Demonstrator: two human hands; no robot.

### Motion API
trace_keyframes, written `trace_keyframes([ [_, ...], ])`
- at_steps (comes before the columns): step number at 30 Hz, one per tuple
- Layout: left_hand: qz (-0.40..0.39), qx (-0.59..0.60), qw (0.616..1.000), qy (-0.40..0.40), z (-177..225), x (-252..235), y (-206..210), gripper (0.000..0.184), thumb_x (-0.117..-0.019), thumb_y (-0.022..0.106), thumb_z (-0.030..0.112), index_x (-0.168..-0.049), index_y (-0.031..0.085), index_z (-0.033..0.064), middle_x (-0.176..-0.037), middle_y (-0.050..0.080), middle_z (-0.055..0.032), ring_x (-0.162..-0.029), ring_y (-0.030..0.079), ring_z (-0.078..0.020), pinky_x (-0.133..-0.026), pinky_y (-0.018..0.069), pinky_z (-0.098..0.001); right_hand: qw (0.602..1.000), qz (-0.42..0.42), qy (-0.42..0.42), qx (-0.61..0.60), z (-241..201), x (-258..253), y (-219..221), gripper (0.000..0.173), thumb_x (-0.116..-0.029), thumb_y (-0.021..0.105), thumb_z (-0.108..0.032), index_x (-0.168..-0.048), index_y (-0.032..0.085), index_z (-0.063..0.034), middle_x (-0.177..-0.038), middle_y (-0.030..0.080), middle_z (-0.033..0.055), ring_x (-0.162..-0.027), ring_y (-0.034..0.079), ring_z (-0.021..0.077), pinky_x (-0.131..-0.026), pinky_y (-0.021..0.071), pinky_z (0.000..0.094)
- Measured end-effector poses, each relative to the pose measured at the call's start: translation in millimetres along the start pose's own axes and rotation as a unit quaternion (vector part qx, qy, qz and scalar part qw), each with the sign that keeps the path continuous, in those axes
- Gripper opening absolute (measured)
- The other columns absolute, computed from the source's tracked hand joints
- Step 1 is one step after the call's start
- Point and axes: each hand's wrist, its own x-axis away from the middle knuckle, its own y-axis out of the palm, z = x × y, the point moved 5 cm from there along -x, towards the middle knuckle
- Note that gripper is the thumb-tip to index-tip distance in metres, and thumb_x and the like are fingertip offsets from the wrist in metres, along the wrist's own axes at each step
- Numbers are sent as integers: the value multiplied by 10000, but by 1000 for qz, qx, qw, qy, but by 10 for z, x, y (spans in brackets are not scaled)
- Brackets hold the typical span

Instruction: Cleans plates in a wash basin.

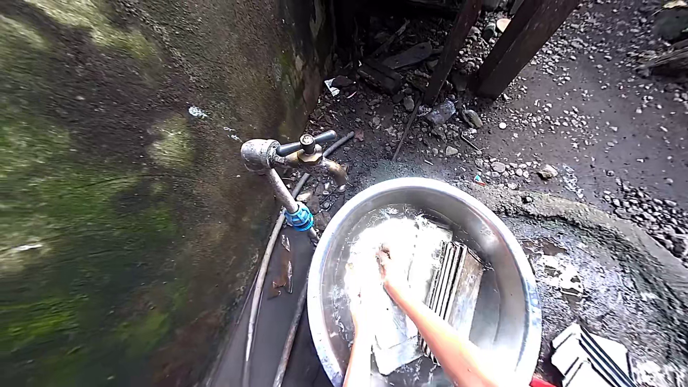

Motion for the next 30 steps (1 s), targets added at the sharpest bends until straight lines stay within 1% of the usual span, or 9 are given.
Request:
trace_keyframes([
  [2,-2,-10,1000,6,13,-11,16,401,-1086,360,50,-1422,430,-157,-1450,475,-326,-1345,491,-327,-1148,370,-416,1000,10,12,-11,-122,18,79,382,-997,510,-67,-1349,638,6,-1423,566,270,-1355,532,383,-1162,403,459],
  [5,3,2,1000,-12,25,10,37,420,-1110,327,92,-1455,404,-135,-1474,465,-312,-1371,477,-324,-1165,358,-425,992,-126,1,23,-492,57,155,463,-1051,443,-129,-1501,496,-35,-1528,490,214,-1455,435,319,-1231,312,418],
  [9,-10,25,999,-26,43,28,20,442,-1108,316,72,-1508,340,-115,-1572,356,-289,-1459,380,-314,-1209,289,-410,983,-141,-116,-15,-386,-80,311,380,-1022,459,-30,-1359,617,46,-1409,592,247,-1363,531,359,-1186,362,443],
  [12,-19,3,1000,-5,64,46,7,446,-1084,363,58,-1493,365,-120,-1555,368,-302,-1443,388,-330,-1196,301,-419,989,-113,-96,-1,-84,-91,131,371,-1041,457,-85,-1349,658,-38,-1430,603,182,-1383,522,338,-1179,368,498],
  [17,-10,-15,1000,12,23,-21,15,412,-1094,381,63,-1450,410,-143,-1486,452,-314,-1383,468,-320,-1166,354,-402,993,-100,-55,-10,-351,16,160,430,-1010,472,-28,-1426,573,11,-1475,549,230,-1440,457,350,-1236,299,429],
  [21,-3,10,1000,-19,13,-22,1,421,-1088,384,53,-1465,387,-136,-1477,453,-320,-1360,484,-328,-1152,370,-421,976,-109,-187,-10,-385,-74,292,348,-952,480,77,-1233,687,77,-1309,659,252,-1299,583,389,-1163,396,445],
  [24,-2,8,999,-31,-3,17,31,547,-1013,544,-4,-1505,328,-106,-1484,447,-305,-1347,492,-320,-1132,398,-422,955,-196,-221,-21,-277,-83,302,417,-985,435,75,-1348,636,32,-1451,580,215,-1427,476,361,-1234,300,445],
  [27,5,1,998,-56,-3,61,46,802,-925,615,-99,-1589,168,-35,-1596,311,-273,-1450,383,-318,-1183,344,-433,937,-242,-253,-11,-398,-74,344,416,-1002,457,29,-1384,620,2,-1499,548,177,-1463,432,348,-1252,244,479],
  [30,-3,-3,1000,-18,-152,-33,-16,656,-918,597,-100,-1504,303,-110,-1485,427,-309,-1336,487,-303,-1102,424,-404,949,-236,-206,29,-480,-39,413,447,-1002,427,52,-1424,572,14,-1516,526,184,-1472,419,335,-1251,256,444],
])
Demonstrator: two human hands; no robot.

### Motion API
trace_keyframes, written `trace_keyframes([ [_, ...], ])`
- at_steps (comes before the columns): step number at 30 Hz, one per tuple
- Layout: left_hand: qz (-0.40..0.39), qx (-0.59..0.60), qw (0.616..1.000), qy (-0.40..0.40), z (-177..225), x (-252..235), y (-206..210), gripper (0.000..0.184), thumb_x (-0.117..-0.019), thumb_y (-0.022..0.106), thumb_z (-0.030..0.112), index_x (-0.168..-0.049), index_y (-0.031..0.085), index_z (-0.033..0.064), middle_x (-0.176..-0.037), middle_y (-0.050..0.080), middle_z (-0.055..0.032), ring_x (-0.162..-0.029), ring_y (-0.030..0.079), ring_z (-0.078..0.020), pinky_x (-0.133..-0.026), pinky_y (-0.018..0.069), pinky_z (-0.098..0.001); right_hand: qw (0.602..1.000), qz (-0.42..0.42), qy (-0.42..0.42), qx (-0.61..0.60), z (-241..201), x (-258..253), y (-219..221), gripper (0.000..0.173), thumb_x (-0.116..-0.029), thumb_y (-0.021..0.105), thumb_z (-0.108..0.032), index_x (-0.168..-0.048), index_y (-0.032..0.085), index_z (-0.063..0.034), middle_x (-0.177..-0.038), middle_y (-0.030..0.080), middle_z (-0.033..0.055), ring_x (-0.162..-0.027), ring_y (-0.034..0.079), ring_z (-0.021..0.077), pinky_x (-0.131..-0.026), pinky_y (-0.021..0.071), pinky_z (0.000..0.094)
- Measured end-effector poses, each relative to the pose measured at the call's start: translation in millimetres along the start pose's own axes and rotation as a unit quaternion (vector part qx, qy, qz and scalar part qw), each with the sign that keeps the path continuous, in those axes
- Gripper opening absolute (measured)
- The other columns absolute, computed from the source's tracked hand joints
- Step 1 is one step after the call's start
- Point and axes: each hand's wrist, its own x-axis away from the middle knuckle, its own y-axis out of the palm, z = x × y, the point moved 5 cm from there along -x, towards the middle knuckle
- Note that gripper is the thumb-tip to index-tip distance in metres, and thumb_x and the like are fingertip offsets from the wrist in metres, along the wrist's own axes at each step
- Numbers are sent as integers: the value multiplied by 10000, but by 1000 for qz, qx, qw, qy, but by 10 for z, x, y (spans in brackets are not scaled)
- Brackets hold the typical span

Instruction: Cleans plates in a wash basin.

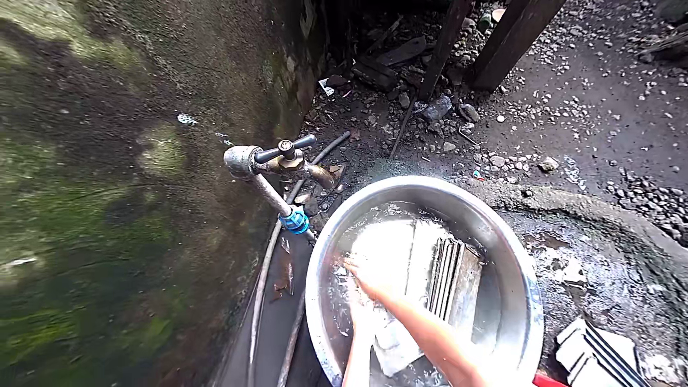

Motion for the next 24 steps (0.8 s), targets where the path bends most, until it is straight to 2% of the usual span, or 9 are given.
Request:
trace_keyframes([
  [2,-21,27,998,59,-115,-143,0,621,-884,619,-88,-1441,357,-170,-1432,469,-324,-1288,533,-260,-1074,461,-340,996,79,49,-11,83,82,10,407,-1016,438,6,-1382,616,11,-1472,567,191,-1430,475,339,-1233,299,456],
  [4,-38,9,999,32,49,-41,30,637,-900,605,-102,-1473,334,-159,-1475,441,-322,-1325,510,-263,-1109,429,-344,984,130,122,-9,146,227,-62,381,-1036,444,-55,-1360,640,-12,-1489,558,163,-1435,472,316,-1229,308,445],
  [7,-25,-15,1000,1,166,69,51,575,-945,598,-87,-1471,367,-110,-1426,507,-288,-1295,540,-274,-1103,438,-389,968,177,177,-8,142,306,-105,366,-1013,467,-37,-1323,651,26,-1488,534,215,-1411,486,356,-1194,365,439],
  [9,-21,5,1000,4,154,86,46,648,-908,571,-138,-1506,325,-95,-1466,465,-286,-1320,508,-273,-1108,425,-389,974,111,194,-26,61,265,-84,425,-1046,423,-66,-1445,555,-6,-1572,444,205,-1482,398,338,-1237,295,436],
  [12,-34,24,999,-16,129,94,50,714,-924,504,-167,-1564,203,-74,-1571,336,-289,-1426,403,-301,-1169,352,-406,989,37,145,-15,-78,130,-61,462,-1007,437,4,-1460,528,12,-1562,446,210,-1478,390,339,-1237,286,422],
  [16,-38,-14,999,-16,120,95,31,589,-984,491,-86,-1532,275,-99,-1543,389,-287,-1425,419,-302,-1179,346,-404,994,-57,96,7,-205,42,10,491,-1020,408,38,-1510,424,65,-1614,365,234,-1543,274,347,-1272,172,428],
  [18,-30,-14,999,-14,127,94,45,593,-970,553,-74,-1515,319,-90,-1517,427,-269,-1400,445,-283,-1170,367,-399,997,-5,80,-6,-110,84,20,472,-1033,402,-10,-1497,489,5,-1582,442,186,-1517,346,315,-1267,216,419],
  [20,-20,-6,1000,-23,116,100,61,661,-914,620,-102,-1506,327,-84,-1487,453,-280,-1357,483,-298,-1134,404,-425,994,79,80,-9,15,183,-44,408,-1030,435,-44,-1395,616,-26,-1519,533,139,-1454,447,295,-1229,311,429],
  [24,-35,39,997,48,89,-12,65,981,-798,695,-108,-1600,135,-36,-1635,216,-274,-1464,369,-293,-1155,399,-386,976,186,110,42,305,355,-148,363,-992,490,-1,-1293,693,-8,-1455,583,187,-1368,537,370,-1157,407,474],
])
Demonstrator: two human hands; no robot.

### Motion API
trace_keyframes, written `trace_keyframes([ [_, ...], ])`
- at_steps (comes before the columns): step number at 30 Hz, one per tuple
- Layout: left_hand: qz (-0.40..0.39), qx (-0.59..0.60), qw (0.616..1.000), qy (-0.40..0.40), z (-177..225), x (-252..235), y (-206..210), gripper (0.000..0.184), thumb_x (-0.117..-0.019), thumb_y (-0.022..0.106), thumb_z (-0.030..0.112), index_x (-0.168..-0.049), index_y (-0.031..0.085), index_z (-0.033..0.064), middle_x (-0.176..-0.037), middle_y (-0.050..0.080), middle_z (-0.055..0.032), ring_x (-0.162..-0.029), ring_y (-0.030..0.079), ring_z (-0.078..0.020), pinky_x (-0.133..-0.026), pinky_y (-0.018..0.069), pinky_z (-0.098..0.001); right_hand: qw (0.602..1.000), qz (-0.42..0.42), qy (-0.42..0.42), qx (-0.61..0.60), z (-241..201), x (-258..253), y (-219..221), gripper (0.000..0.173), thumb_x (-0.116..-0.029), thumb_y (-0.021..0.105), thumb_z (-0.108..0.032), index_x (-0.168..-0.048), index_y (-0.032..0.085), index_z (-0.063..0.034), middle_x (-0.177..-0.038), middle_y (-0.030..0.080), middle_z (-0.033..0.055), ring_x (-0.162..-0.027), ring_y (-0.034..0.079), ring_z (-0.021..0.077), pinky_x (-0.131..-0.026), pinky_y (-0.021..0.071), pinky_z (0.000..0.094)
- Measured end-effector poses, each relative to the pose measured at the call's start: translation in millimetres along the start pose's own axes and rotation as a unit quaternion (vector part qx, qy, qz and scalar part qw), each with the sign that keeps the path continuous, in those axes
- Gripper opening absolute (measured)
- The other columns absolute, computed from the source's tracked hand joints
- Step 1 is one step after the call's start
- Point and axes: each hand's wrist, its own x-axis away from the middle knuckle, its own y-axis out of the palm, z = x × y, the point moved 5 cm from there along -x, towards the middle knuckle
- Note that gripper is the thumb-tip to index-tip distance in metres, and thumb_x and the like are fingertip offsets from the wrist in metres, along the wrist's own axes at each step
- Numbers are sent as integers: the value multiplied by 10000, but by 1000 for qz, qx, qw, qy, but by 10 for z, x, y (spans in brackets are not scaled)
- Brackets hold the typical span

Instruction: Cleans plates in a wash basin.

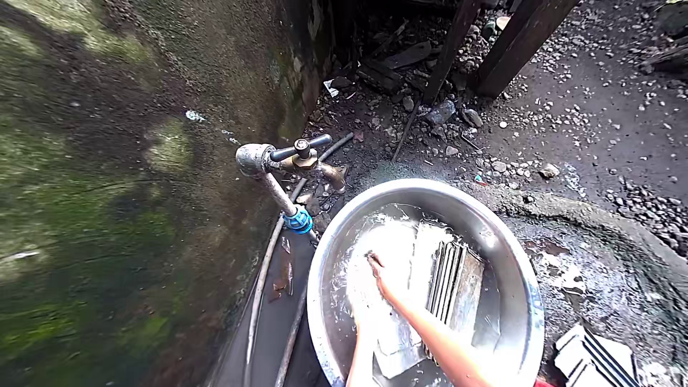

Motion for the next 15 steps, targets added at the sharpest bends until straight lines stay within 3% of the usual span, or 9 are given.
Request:
trace_keyframes([
  [2,8,-13,1000,-2,-1,12,-3,829,-827,686,-110,-1545,272,-96,-1543,385,-296,-1378,479,-280,-1115,436,-363,1000,0,27,-3,-21,6,-21,382,-984,483,14,-1320,664,21,-1455,572,220,-1390,507,391,-1187,372,466],
  [5,3,-81,996,-28,15,72,8,621,-883,629,-121,-1462,402,-125,-1423,531,-288,-1315,542,-282,-1120,424,-389,993,-96,52,-52,-273,-29,18,428,-1010,473,-14,-1427,564,18,-1530,492,211,-1454,423,371,-1225,306,462],
  [7,-1,-103,994,-26,29,77,8,543,-934,590,-98,-1443,407,-151,-1441,493,-319,-1360,489,-326,-1159,375,-411,989,-137,13,-46,-400,-108,146,449,-985,495,4,-1428,559,26,-1546,481,194,-1482,380,368,-1235,282,472],
  [9,7,-82,996,-30,10,72,-9,505,-951,581,-80,-1423,414,-144,-1416,502,-316,-1329,508,-320,-1132,409,-416,980,-198,-1,9,-492,-161,204,445,-979,471,18,-1414,564,28,-1583,435,176,-1519,310,359,-1238,256,487],
  [11,-3,-63,997,-47,11,76,2,664,-931,563,-115,-1526,269,-108,-1536,379,-311,-1426,411,-331,-1183,347,-427,980,-198,-16,27,-443,-151,214,444,-1005,442,3,-1434,555,20,-1589,434,170,-1523,318,342,-1255,231,469],
  [14,-1,-67,998,-23,37,57,21,791,-846,619,-168,-1554,281,-75,-1596,325,-276,-1463,374,-321,-1197,323,-421,985,-171,0,25,-257,-73,99,438,-1022,436,-41,-1434,585,-56,-1585,450,136,-1504,362,312,-1242,274,447],
  [15,6,-56,998,-14,33,54,22,786,-836,640,-166,-1542,305,-81,-1577,359,-278,-1431,419,-314,-1174,356,-410,987,-157,19,22,-201,-51,67,429,-1021,434,-40,-1421,591,-37,-1589,442,149,-1510,352,321,-1247,262,445],
])
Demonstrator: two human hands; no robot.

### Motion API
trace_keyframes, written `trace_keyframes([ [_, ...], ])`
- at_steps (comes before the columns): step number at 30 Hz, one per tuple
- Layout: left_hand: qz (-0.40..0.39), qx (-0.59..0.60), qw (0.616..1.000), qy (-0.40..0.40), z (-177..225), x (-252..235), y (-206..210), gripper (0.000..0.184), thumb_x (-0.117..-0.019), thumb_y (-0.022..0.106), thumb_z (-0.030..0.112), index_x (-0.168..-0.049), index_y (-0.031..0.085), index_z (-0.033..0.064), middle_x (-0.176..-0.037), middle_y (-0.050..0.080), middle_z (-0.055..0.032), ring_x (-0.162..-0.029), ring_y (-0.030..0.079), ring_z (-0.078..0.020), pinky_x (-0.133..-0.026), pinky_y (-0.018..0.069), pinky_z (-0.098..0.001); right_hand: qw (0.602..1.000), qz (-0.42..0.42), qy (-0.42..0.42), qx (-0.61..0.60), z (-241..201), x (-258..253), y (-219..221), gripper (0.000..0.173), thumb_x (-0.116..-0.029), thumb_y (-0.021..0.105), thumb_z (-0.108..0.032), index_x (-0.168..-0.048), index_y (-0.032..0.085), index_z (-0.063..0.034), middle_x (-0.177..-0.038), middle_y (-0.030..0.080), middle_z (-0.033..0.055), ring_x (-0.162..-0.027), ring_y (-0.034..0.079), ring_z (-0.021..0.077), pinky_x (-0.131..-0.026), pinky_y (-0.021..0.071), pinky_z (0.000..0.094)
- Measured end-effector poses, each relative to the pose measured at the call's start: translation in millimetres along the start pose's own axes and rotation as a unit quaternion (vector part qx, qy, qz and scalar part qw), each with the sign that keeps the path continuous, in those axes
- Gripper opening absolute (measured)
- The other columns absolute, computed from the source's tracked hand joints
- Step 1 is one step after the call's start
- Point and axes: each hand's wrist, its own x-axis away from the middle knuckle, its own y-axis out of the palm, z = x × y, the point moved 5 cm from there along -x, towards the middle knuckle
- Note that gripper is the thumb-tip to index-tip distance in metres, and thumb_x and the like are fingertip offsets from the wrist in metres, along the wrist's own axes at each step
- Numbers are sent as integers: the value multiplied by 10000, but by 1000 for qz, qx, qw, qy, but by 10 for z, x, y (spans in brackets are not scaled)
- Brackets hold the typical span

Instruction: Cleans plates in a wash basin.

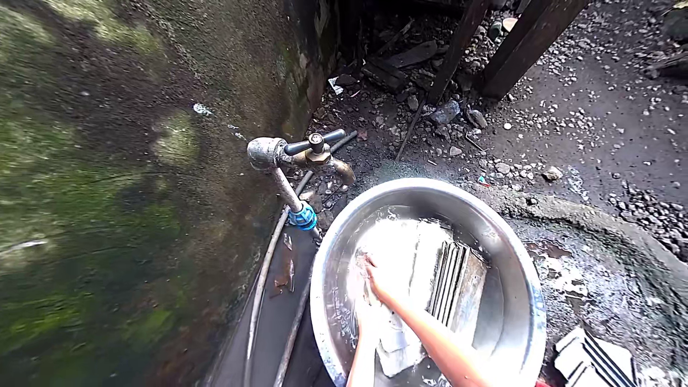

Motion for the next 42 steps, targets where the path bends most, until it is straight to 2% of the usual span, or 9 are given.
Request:
trace_keyframes([
  [4,6,70,997,-11,-6,-23,8,789,-829,626,-206,-1541,313,-76,-1552,403,-263,-1364,494,-258,-1117,421,-358,997,63,48,17,72,49,-22,454,-1009,434,-66,-1438,578,-34,-1570,467,155,-1490,378,346,-1240,268,456],
  [8,7,78,995,-66,-30,-1,-2,688,-890,552,-191,-1528,335,-56,-1525,422,-269,-1359,481,-297,-1116,417,-418,999,-22,48,10,-103,-11,25,450,-1041,401,-77,-1466,532,-9,-1647,345,147,-1552,255,329,-1267,196,445],
  [13,-19,47,998,-26,74,16,-22,727,-907,623,-117,-1555,298,-57,-1559,395,-254,-1401,461,-275,-1151,403,-398,996,-79,-8,49,17,-21,-88,514,-1023,438,-47,-1538,443,-38,-1675,292,119,-1563,217,342,-1256,213,503],
  [18,-1,82,995,-48,25,-13,-20,729,-888,676,-110,-1537,351,-35,-1507,467,-235,-1313,542,-244,-1083,466,-381,995,-70,-12,73,156,12,-131,431,-1039,427,-161,-1380,588,49,-1642,344,170,-1547,250,359,-1256,196,486],
  [24,17,70,996,-60,-1,-60,-49,645,-875,631,-143,-1471,388,-107,-1454,491,-264,-1282,543,-232,-1077,455,-349,993,-83,-38,75,-10,-40,15,545,-1019,501,-366,-1381,592,30,-1655,317,166,-1549,234,377,-1236,220,548],
  [29,-1,65,996,-59,-114,-78,-57,748,-898,670,-52,-1553,310,-33,-1551,404,-234,-1389,467,-250,-1135,413,-389,977,-139,-134,90,145,-51,-49,595,-1050,460,-347,-1525,436,11,-1678,273,152,-1568,201,350,-1274,123,507],
  [34,-5,48,998,-41,-153,-137,-53,729,-841,640,-127,-1501,330,-113,-1490,446,-278,-1322,510,-237,-1089,442,-340,989,-93,-77,87,128,-45,39,686,-1021,436,-447,-1524,430,19,-1674,276,163,-1568,190,360,-1262,127,548],
  [38,-4,40,998,-56,-276,-180,-65,606,-898,646,-59,-1452,406,-114,-1464,476,-276,-1336,503,-266,-1120,419,-386,981,-122,-126,81,-22,-141,117,608,-1040,454,-347,-1529,426,14,-1672,286,157,-1568,189,365,-1265,110,544],
  [42,3,59,996,-61,-114,-47,-37,667,-915,595,-127,-1523,328,-77,-1536,404,-271,-1366,475,-285,-1125,413,-398,993,-71,-82,40,29,-18,102,539,-1063,406,-266,-1527,439,7,-1673,290,143,-1574,187,334,-1272,127,515],
])
